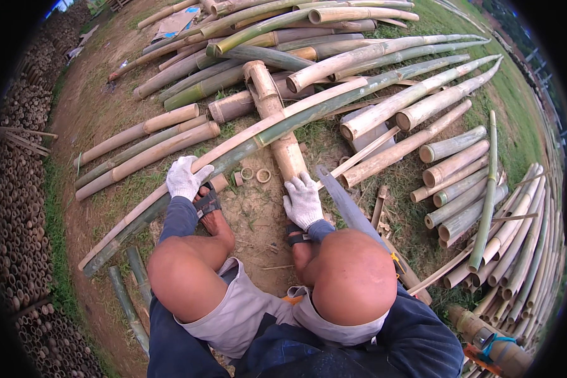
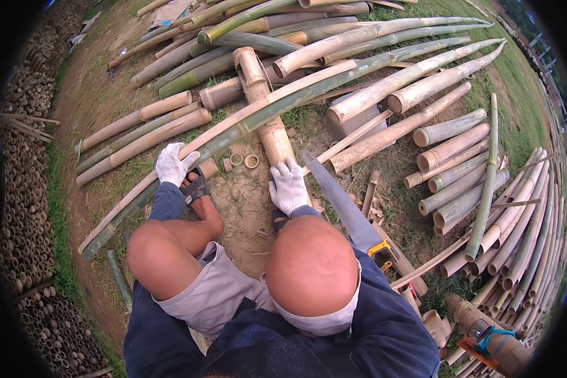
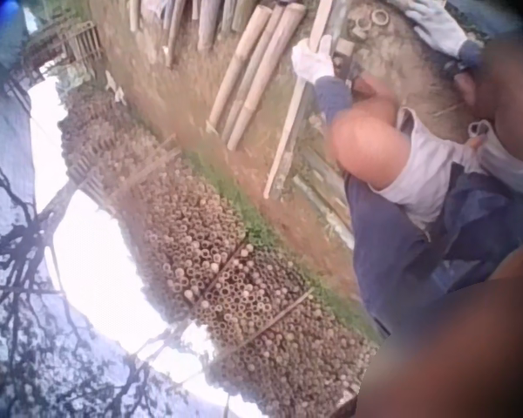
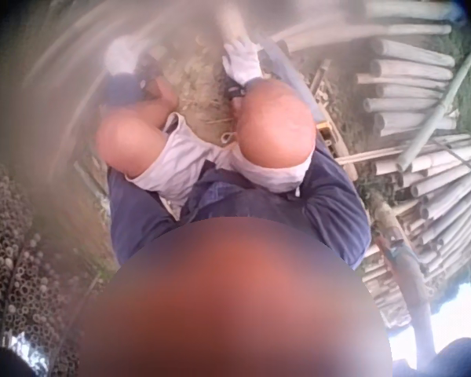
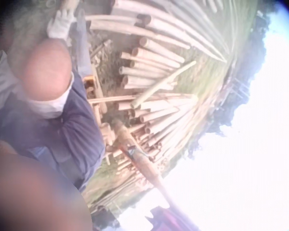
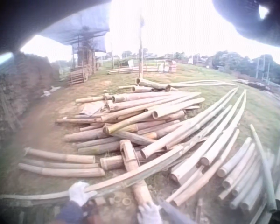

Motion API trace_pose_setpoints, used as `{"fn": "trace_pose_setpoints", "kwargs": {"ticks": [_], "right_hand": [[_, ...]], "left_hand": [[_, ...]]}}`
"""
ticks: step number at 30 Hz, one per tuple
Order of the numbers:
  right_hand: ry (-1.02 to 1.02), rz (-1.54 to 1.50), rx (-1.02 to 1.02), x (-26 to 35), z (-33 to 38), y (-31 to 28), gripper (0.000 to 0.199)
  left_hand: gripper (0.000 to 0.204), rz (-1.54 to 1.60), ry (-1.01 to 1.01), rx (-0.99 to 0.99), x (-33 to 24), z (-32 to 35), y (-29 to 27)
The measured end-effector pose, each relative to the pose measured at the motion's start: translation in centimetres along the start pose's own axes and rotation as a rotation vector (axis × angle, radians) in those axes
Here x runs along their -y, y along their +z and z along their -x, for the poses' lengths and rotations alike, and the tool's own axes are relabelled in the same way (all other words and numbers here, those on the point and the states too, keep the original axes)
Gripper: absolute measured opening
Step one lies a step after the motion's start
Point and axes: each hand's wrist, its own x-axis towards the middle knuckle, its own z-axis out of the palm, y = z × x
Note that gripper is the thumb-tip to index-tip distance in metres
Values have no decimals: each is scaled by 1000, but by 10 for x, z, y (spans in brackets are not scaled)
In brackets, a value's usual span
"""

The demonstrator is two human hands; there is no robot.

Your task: The person selects bamboo poles from a large outdoor pile, positions them on a makeshift sawhorse, and cuts them into shorter sections using a hand saw. The person repeatedly picks up poles, aligns them, saws through them, and sets the cut pieces aside.

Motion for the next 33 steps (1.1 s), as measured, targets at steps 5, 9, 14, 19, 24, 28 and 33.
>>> {"fn": "trace_pose_setpoints", "kwargs": {"ticks": [5, 9, 14, 19, 24, 28, 33], "right_hand": [[25, 13, 22, -2, 1, 3, 43], [27, 16, 18, -3, 1, 8, 46], [17, 13, -22, -2, 2, 9, 46], [50, -34, -4, -3, 4, 10, 46], [34, -35, -23, -5, 4, 9, 46], [48, -81, 10, -6, 3, 6, 45], [30, -94, -31, -8, 5, 10, 46]], "left_hand": [[65, 67, 76, -31, -2, 2, 1], [78, 30, 145, 54, -12, 2, -4], [96, -165, 296, 137, -42, -3, 3], [91, -188, 291, 134, -37, -3, 11], [91, -204, 304, 106, 15, 17, 7], [97, -244, 213, 95, 74, 41, -6], [87, -284, 52, 59, 144, 69, -24]]}}
